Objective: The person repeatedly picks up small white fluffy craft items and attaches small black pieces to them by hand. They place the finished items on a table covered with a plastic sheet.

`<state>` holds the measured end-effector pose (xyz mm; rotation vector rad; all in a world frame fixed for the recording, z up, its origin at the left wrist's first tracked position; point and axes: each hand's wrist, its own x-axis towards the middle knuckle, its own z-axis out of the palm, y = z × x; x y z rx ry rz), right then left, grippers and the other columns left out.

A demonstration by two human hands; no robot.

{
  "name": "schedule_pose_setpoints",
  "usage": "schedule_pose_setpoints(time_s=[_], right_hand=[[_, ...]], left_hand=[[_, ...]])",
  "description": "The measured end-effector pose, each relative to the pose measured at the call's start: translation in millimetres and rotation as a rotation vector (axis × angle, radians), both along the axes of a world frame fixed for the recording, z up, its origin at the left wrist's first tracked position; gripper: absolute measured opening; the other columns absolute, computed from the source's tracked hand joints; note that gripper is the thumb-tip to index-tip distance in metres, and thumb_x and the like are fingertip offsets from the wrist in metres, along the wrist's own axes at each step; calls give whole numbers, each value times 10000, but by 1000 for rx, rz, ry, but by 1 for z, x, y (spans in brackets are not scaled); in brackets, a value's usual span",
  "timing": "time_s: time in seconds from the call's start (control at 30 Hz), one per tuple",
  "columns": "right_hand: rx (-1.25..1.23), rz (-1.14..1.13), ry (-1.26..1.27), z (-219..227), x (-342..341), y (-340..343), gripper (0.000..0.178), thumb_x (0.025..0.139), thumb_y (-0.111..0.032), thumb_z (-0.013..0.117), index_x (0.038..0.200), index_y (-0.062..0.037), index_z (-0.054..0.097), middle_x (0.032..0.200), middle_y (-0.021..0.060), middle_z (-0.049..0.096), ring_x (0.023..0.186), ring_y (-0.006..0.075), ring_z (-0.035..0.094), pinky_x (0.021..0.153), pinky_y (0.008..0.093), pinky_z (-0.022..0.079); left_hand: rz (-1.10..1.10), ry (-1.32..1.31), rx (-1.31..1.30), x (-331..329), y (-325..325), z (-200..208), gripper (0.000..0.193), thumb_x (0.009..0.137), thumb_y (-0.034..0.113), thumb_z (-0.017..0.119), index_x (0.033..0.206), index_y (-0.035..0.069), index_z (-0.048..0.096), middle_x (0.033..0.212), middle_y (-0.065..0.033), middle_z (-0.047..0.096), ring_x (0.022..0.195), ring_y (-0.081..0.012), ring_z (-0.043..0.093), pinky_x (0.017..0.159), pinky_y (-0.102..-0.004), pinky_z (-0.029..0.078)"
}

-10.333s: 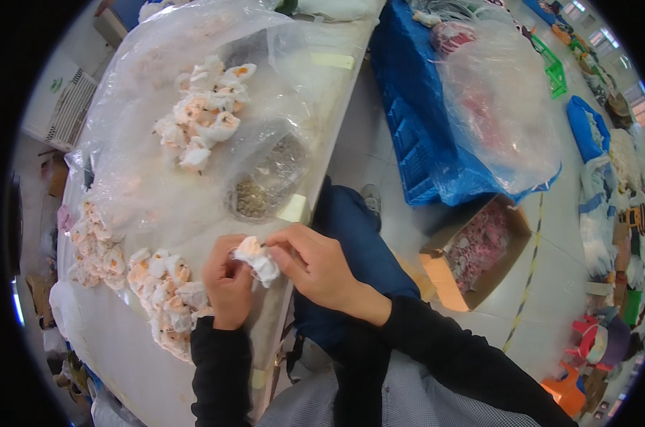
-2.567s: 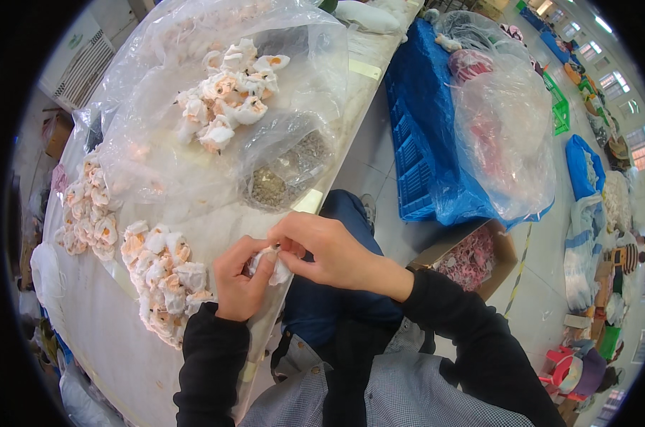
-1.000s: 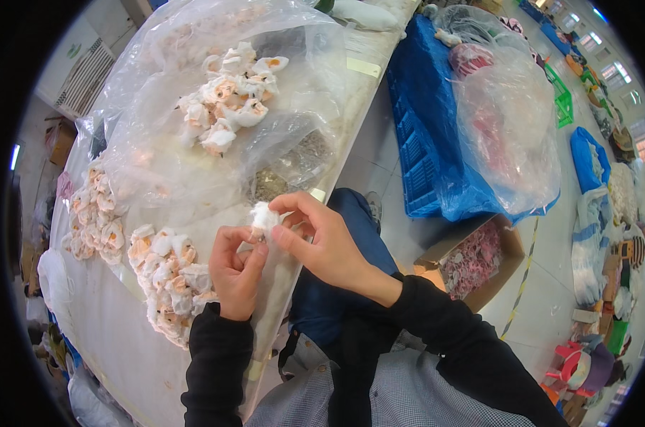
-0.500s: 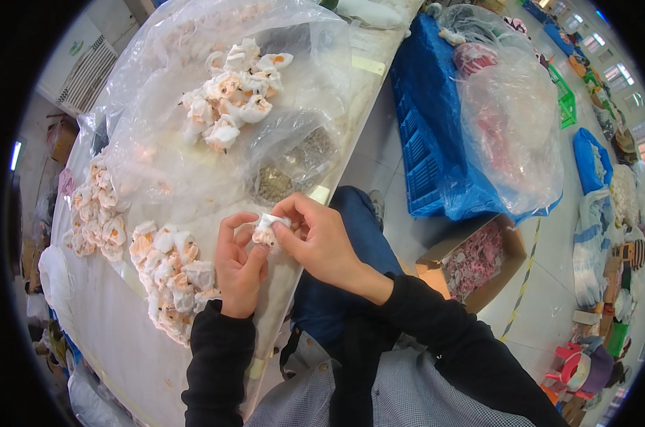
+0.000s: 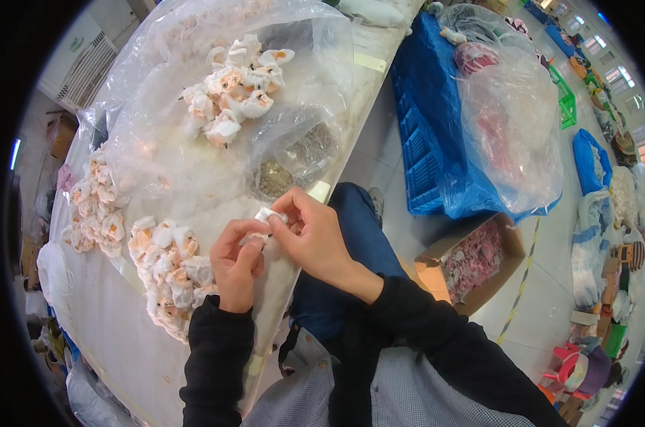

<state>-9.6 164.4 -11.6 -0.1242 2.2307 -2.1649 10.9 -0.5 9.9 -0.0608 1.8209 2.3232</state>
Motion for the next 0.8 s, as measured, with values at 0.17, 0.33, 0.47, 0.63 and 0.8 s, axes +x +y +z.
schedule_pose_setpoints(time_s=[0.17,0.33,0.47,0.63,0.8], right_hand=[[-37,7,-9,-2,-1,4,123,1010,-79,673,1068,3,603,861,34,680,699,41,620,607,205,477],[-10,-6,14,-3,2,-1,122,1017,-74,669,1056,5,585,857,28,665,711,36,610,614,213,481],[-35,-57,43,-7,3,-8,131,958,-88,699,993,-6,603,810,46,655,645,63,581,573,247,456],[-30,-62,47,-4,2,-12,116,964,-71,687,981,-4,595,802,54,654,637,70,581,576,256,462],[-72,-71,4,1,6,-11,102,976,-60,672,979,1,590,782,58,651,648,71,593,577,264,467]], left_hand=[[0,40,-30,-2,1,-7,134,1019,13,606,1148,37,631,1030,25,617,601,18,443,515,-172,318],[-4,54,-21,-2,0,-15,115,1038,61,618,1150,63,593,1064,30,585,600,13,438,513,-170,322],[1,92,-26,-3,2,-21,81,1072,29,551,1144,49,583,1047,35,583,603,26,417,517,-171,303],[-10,58,17,-2,-1,-19,105,1086,10,510,1147,42,588,1008,45,585,577,46,376,502,-175,266],[-25,61,15,-1,-4,-21,139,1071,2,524,1183,38,598,1007,31,614,562,45,381,493,-173,268]])
